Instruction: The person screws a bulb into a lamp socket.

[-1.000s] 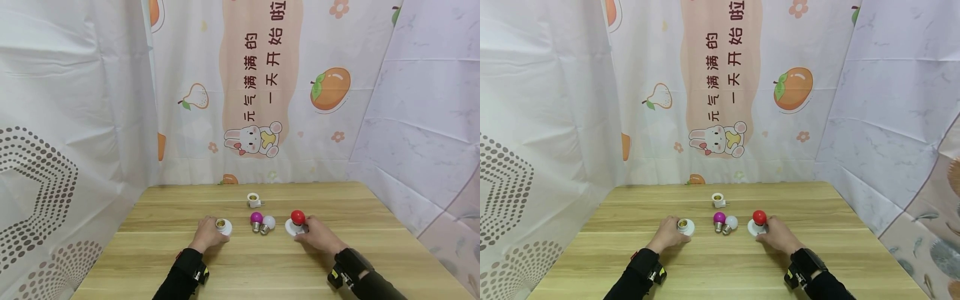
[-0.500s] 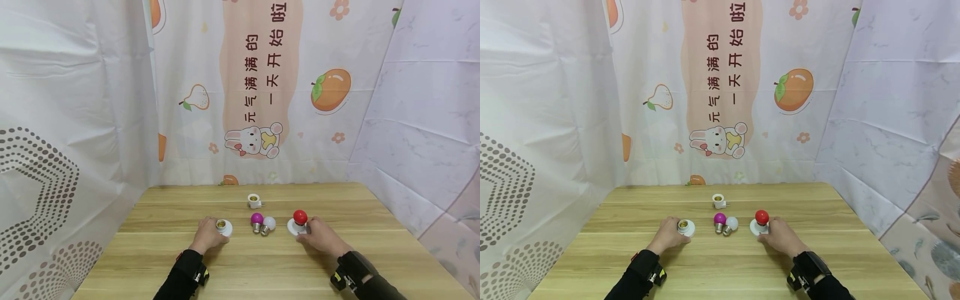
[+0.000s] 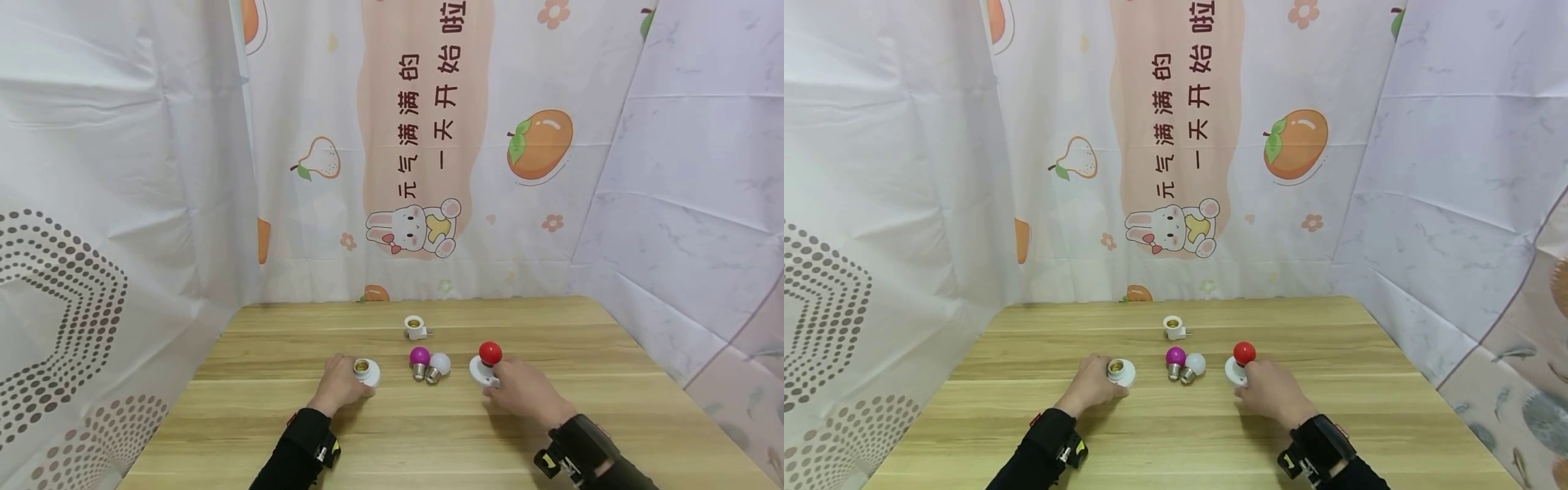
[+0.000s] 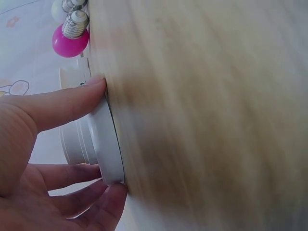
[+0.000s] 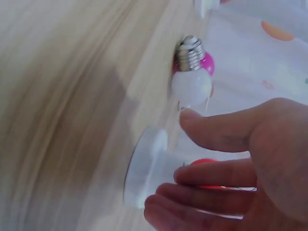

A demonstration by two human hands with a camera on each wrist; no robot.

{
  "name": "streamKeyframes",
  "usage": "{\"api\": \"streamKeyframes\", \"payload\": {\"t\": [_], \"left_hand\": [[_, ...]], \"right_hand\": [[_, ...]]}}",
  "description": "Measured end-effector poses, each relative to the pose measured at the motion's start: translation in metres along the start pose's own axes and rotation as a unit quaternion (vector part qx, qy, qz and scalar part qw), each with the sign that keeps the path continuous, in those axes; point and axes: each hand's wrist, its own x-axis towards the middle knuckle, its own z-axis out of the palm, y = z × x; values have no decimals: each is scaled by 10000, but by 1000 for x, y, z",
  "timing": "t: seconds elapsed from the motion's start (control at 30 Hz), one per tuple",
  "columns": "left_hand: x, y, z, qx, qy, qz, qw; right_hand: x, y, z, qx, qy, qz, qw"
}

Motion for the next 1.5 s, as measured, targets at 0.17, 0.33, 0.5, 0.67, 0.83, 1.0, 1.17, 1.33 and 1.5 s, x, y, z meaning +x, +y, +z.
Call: {"api": "streamKeyframes", "payload": {"t": [0.17,0.33,0.5,0.67,0.83,1.0,1.17,1.33,1.5], "left_hand": [[-2,1,1,45,8,237,9997],[-3,5,2,49,-93,357,9993],[-3,14,3,-159,-205,653,9975],[-6,25,3,-314,-380,1021,9936],[-9,36,0,-386,-571,1276,9894],[-13,44,-2,-556,-724,1285,9875],[-16,51,0,-659,-934,1375,9839],[-20,60,1,-608,-1098,1520,9804],[-24,67,1,-555,-1174,1760,9758]], "right_hand": [[3,-6,1,-12,-141,-421,9990],[6,-14,5,80,-77,-1106,9938],[11,-24,10,383,-139,-1076,9934],[16,-32,16,760,-107,-1197,9898],[17,-36,23,1010,-83,-1221,9873],[18,-38,26,1329,-70,-1254,9831],[21,-42,28,1893,-84,-1446,9712],[20,-46,30,2619,-261,-1512,9528],[18,-50,31,3017,-472,-1433,9414]]}}
